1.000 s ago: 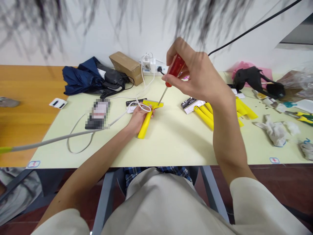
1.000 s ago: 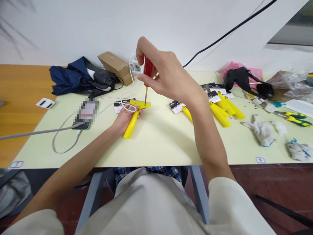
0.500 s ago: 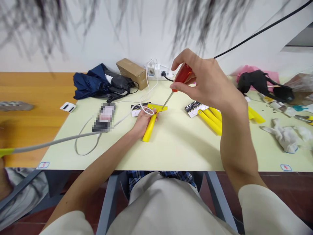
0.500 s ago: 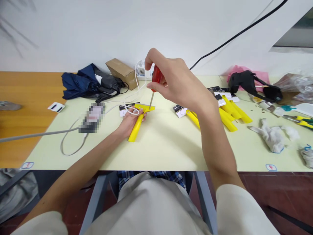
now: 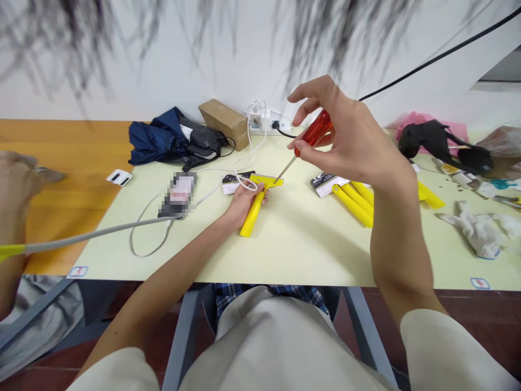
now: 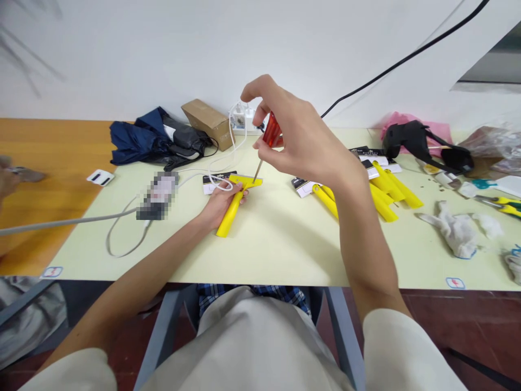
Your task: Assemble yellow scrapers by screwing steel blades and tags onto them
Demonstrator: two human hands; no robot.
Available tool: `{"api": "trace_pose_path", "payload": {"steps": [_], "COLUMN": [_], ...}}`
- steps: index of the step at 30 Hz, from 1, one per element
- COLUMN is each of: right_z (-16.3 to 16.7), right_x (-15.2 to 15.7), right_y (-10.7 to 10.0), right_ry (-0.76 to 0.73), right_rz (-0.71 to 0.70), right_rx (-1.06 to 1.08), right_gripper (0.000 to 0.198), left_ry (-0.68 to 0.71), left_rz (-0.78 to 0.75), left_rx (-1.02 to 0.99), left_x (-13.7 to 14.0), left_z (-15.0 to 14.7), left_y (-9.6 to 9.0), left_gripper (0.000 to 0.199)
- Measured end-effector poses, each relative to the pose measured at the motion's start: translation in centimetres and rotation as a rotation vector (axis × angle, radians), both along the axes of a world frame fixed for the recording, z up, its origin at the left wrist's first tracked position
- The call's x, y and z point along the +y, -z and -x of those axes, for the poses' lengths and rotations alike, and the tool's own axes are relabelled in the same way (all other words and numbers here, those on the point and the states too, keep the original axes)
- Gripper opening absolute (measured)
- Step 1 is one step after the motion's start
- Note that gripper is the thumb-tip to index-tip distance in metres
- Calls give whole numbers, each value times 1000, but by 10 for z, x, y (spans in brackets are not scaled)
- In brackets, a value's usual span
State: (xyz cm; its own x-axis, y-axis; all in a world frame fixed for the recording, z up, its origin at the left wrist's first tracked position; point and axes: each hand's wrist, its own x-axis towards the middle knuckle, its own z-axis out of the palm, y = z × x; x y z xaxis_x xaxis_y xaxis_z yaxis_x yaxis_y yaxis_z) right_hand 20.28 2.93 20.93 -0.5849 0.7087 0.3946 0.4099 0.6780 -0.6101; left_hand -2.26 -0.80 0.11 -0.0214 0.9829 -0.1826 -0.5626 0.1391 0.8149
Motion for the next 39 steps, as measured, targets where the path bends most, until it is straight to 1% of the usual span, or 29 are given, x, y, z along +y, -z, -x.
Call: {"api": "trace_pose_path", "payload": {"steps": [3,5,7,9,14,19,22,24,26,28,30,32,35,36,38,39], "right_z": [-1,-1,-1,-1,-1,0,1,2,2,2,1,-1,-2,-1,2,4], "right_x": [-5,-6,-6,-3,6,9,8,8,9,12,14,14,10,9,9,11], "right_y": [-5,-7,-7,-5,2,5,5,5,7,9,11,10,7,6,6,6], "right_ry": [-78,-100,-111,-122,-81,-29,-98,-138,-117,-60,-21,-53,-166,-179,-149,-119], "right_rz": [64,86,97,96,20,-39,-51,-24,-6,-38,-78,-88,-28,0,28,21], "right_rx": [33,40,24,21,35,26,35,50,77,79,54,25,51,73,106,108], "right_gripper": [56,58,55,48,33,34,32,31,29,26,27,29,29,27,23,24], "left_ry": [8,-4,-16,-14,10,25,24,22,26,31,30,25,14,11,7,5], "left_rz": [1,10,15,12,-19,-22,-27,-29,-32,-35,-37,-37,-31,-26,-8,0], "left_rx": [-4,-4,-5,-7,-15,-26,-34,-37,-42,-43,-40,-34,-24,-21,-15,-13], "left_x": [1,2,3,3,0,0,0,1,0,0,0,1,2,2,2,1], "left_z": [0,0,1,2,2,4,6,7,7,7,7,7,8,8,8,8], "left_y": [4,5,6,5,2,0,-1,-1,-2,-2,-2,-1,0,0,-1,-2], "left_gripper": [47,49,51,53,53,51,49,49,48,47,46,44,43,42,42,43]}}
